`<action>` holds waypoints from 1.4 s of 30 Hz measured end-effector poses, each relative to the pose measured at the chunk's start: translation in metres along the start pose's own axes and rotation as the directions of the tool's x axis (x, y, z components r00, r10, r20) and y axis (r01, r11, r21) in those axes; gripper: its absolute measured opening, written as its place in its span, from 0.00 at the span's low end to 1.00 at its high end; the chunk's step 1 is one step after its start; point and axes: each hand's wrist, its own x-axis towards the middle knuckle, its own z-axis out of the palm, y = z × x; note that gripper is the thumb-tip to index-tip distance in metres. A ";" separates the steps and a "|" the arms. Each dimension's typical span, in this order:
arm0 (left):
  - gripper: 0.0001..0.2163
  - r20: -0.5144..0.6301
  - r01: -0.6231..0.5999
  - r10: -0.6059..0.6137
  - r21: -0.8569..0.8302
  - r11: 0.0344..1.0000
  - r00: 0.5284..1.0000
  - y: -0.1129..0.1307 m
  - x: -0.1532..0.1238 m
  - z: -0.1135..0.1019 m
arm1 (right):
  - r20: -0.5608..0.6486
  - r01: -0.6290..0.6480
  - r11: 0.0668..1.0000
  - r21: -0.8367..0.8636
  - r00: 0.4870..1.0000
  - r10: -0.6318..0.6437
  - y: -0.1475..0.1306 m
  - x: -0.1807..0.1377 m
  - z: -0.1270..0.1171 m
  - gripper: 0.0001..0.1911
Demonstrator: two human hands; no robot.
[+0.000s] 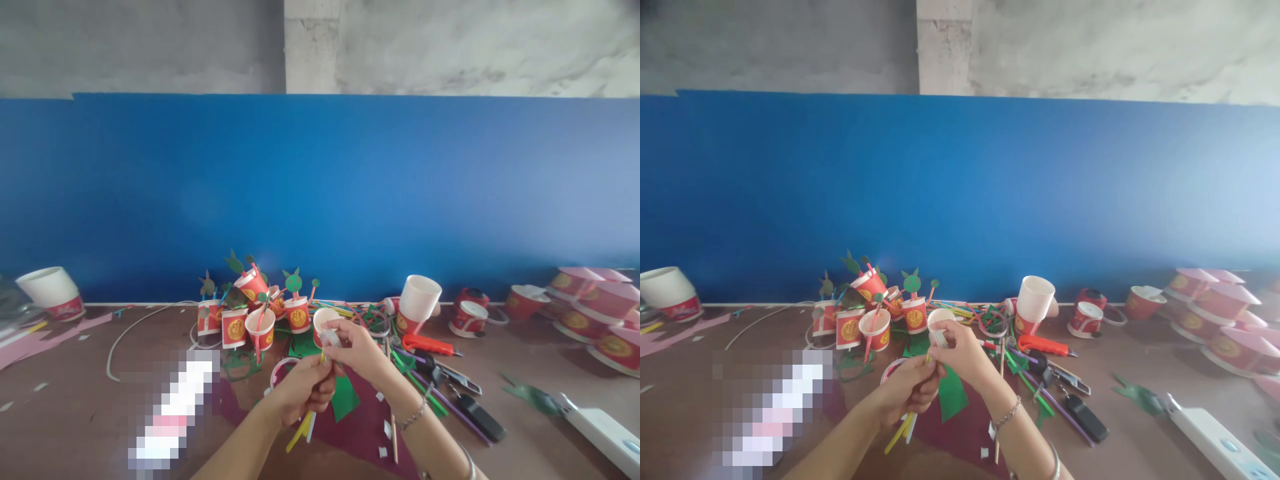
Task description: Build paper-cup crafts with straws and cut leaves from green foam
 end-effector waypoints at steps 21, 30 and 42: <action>0.26 -0.184 -0.045 0.075 0.163 0.986 0.980 -0.008 0.007 0.005 | -0.067 -0.048 0.986 0.161 0.996 0.059 0.002 0.003 0.002 0.20; 0.27 -0.238 -0.051 0.085 0.147 0.988 0.967 -0.005 0.012 -0.003 | -0.163 0.065 0.995 -0.081 0.984 -0.078 0.009 0.009 -0.011 0.22; 0.24 -0.304 -0.043 0.093 0.169 0.985 0.948 -0.011 0.019 -0.007 | -0.155 0.055 0.917 -0.395 0.980 -0.125 -0.015 -0.005 -0.009 0.15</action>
